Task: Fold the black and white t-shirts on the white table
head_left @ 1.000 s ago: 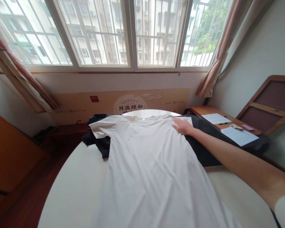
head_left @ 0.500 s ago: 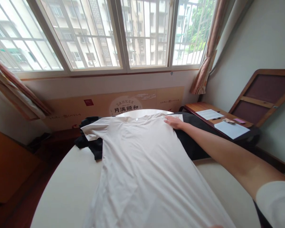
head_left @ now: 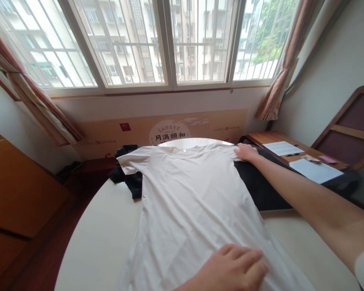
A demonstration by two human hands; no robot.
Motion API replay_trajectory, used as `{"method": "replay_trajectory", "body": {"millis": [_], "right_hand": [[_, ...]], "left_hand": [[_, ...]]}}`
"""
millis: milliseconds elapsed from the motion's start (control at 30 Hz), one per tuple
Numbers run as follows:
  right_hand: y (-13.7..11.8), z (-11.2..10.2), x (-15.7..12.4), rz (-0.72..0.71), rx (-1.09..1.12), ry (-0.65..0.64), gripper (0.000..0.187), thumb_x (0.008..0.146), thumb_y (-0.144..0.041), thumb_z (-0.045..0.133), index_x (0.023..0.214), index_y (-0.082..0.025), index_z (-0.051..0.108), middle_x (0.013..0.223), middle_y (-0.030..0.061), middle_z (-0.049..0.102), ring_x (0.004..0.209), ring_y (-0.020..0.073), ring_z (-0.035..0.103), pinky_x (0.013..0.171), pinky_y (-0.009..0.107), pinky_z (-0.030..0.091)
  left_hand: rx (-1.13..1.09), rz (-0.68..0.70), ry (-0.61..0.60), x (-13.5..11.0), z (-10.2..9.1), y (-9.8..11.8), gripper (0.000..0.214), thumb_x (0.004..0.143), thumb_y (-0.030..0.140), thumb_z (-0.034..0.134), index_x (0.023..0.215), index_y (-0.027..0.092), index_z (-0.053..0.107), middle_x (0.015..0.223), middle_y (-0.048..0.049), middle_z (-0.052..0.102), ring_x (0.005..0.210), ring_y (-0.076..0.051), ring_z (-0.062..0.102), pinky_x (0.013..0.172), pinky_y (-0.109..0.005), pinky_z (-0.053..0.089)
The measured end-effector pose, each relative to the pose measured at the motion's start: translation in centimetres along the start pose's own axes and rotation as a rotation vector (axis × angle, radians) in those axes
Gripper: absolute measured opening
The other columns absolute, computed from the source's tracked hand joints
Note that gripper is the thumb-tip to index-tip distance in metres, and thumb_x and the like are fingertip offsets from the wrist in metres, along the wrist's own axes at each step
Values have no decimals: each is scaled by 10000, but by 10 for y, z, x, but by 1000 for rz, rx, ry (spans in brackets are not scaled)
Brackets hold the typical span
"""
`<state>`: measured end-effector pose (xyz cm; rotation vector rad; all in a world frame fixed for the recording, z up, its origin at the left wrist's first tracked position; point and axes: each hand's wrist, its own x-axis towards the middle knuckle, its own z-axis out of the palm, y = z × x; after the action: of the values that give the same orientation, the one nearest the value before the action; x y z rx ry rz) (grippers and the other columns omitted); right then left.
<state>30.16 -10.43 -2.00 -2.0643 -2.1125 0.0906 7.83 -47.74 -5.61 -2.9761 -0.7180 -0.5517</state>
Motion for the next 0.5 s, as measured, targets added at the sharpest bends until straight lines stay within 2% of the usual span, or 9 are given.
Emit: {"method": "replay_trajectory", "body": {"millis": [67, 133, 200, 233, 300, 367, 433, 500], "right_hand": [[-3, -4, -1, -5, -29, 14, 427, 1086, -358, 493, 1450, -156, 586, 1503, 197, 578, 1420, 363, 516, 1176, 655, 375], [-21, -4, -4, -81, -49, 37, 499, 1079, -258, 376, 1546, -131, 498, 1638, 221, 443, 1554, 372, 342, 1243, 680, 231], [-49, 2, -7, -215, -57, 36, 567, 1082, -267, 330, 1636, -158, 379, 1743, 151, 286, 1622, 324, 194, 1293, 626, 129], [-65, 6, -8, -291, -57, 18, 575, 1095, -308, 320, 1657, -192, 347, 1760, 104, 257, 1630, 293, 174, 1309, 582, 117], [-96, 18, -9, -420, -61, -42, 544, 1116, -397, 336, 1639, -259, 395, 1741, 49, 324, 1617, 259, 226, 1319, 530, 133], [-118, 28, -7, -489, -74, -90, 489, 1113, -447, 423, 1561, -270, 508, 1681, 62, 438, 1575, 277, 327, 1306, 560, 173], [-131, 35, -4, -493, -91, -101, 460, 1074, -458, 561, 1475, -232, 585, 1610, 105, 511, 1503, 323, 433, 1261, 626, 260], [-139, 37, 2, -459, -107, -80, 467, 1030, -448, 661, 1426, -205, 609, 1548, 124, 548, 1421, 342, 515, 1193, 643, 369]], "left_hand": [[246, -64, 157, -10, 3, -8, 440, 1095, 467, 466, 1299, 127, 657, 1379, -89, 723, 1201, -207, 702, 999, -294, 554], [456, -109, 298, -18, 14, -7, 379, 1078, 405, 513, 1316, 150, 659, 1356, -77, 738, 1210, -215, 700, 1016, -317, 547], [574, -138, 387, -21, 33, 0, 307, 1059, 327, 548, 1307, 200, 674, 1346, -43, 747, 1227, -206, 692, 1062, -335, 527], [589, -151, 419, -22, 43, 3, 298, 1054, 333, 557, 1302, 223, 681, 1351, -33, 746, 1244, -204, 684, 1096, -349, 511], [578, -168, 484, -22, 62, 7, 285, 1049, 359, 570, 1284, 256, 694, 1351, -25, 747, 1263, -206, 677, 1152, -385, 479], [570, -173, 502, -21, 79, 7, 273, 1043, 367, 581, 1262, 260, 704, 1327, -38, 759, 1252, -222, 691, 1176, -429, 467], [579, -186, 501, -19, 94, 8, 242, 1033, 346, 604, 1224, 248, 716, 1270, -49, 783, 1196, -237, 727, 1159, -458, 489], [578, -219, 521, -16, 107, 9, 208, 1022, 335, 626, 1180, 245, 727, 1204, -46, 806, 1113, -238, 763, 1110, -463, 535]]}}
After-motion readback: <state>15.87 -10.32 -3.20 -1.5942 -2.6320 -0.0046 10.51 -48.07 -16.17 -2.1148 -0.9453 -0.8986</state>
